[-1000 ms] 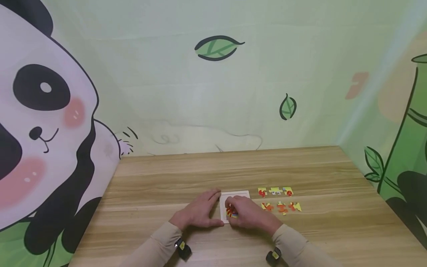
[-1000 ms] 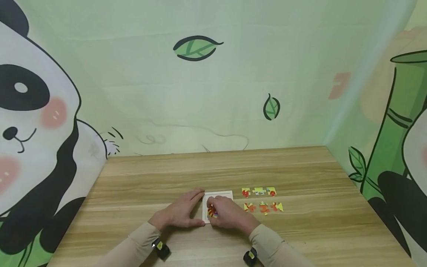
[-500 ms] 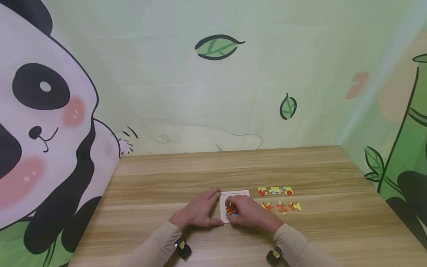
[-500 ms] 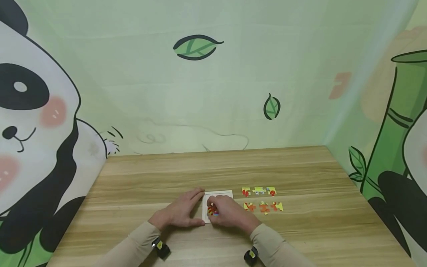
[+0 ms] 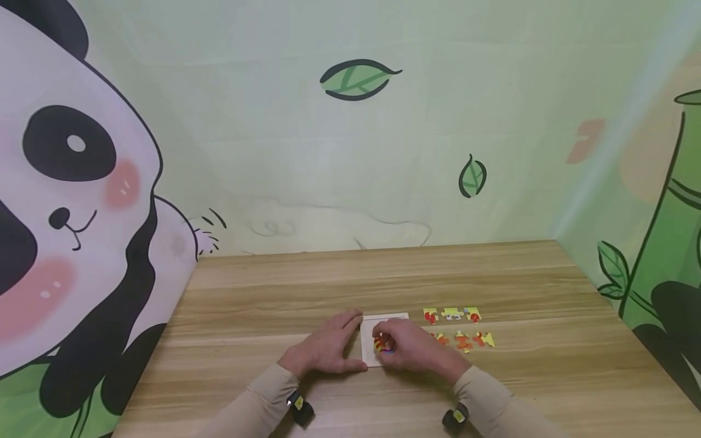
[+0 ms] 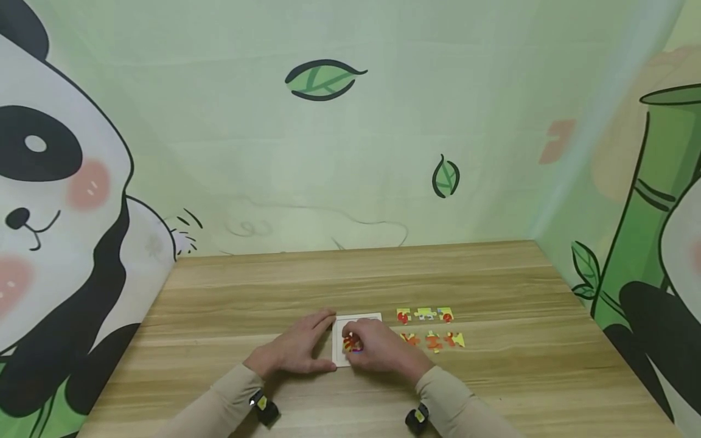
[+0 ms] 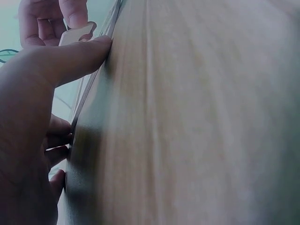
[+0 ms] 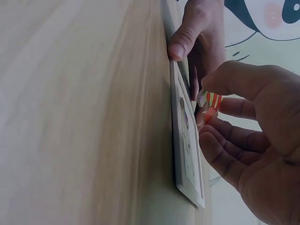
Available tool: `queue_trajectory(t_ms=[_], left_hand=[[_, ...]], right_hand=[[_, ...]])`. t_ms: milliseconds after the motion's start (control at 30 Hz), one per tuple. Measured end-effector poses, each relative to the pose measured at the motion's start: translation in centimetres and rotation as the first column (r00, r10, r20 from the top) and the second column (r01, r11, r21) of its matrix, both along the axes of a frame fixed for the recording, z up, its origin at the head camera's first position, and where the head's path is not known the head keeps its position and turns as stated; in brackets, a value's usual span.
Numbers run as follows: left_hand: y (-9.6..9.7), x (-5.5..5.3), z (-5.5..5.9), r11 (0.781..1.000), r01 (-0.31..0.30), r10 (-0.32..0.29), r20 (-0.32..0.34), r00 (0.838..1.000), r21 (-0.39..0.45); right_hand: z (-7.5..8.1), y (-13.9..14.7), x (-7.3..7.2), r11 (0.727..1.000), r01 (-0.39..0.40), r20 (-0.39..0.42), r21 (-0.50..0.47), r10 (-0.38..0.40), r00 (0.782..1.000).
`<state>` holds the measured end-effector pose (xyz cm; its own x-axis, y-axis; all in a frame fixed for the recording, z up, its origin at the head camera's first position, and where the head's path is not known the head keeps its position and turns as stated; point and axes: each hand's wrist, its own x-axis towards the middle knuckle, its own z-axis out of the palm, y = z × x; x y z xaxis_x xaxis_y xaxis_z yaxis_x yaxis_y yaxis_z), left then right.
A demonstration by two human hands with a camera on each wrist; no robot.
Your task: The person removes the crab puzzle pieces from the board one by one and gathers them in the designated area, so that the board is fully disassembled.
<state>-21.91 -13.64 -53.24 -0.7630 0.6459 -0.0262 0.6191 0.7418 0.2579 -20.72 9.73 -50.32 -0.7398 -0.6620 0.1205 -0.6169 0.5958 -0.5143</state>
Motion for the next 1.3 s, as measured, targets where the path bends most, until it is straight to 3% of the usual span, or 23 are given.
queue_trajectory(t_ms=[267,500,1300], left_hand=[[0.0,-0.1,-0.1,1.0,0.002,-0.002,-0.006,1.0,-0.009],[0.3,0.1,-0.3,1.0,0.012,-0.012,-0.008,1.0,-0.008],[0.1,0.0,0.1,1.0,0.014,-0.014,-0.018,1.0,-0.005]], right_hand=[[0.4,1.2,-0.2,0.999,0.024,-0.021,0.045,-0.023,1.0],[0.7,2.8,0.2,0.996,0.049,0.012,0.077,-0.05,0.999],[1.1,6.8,1.4,0.996,0.067,-0.013,0.065,-0.066,0.998]])
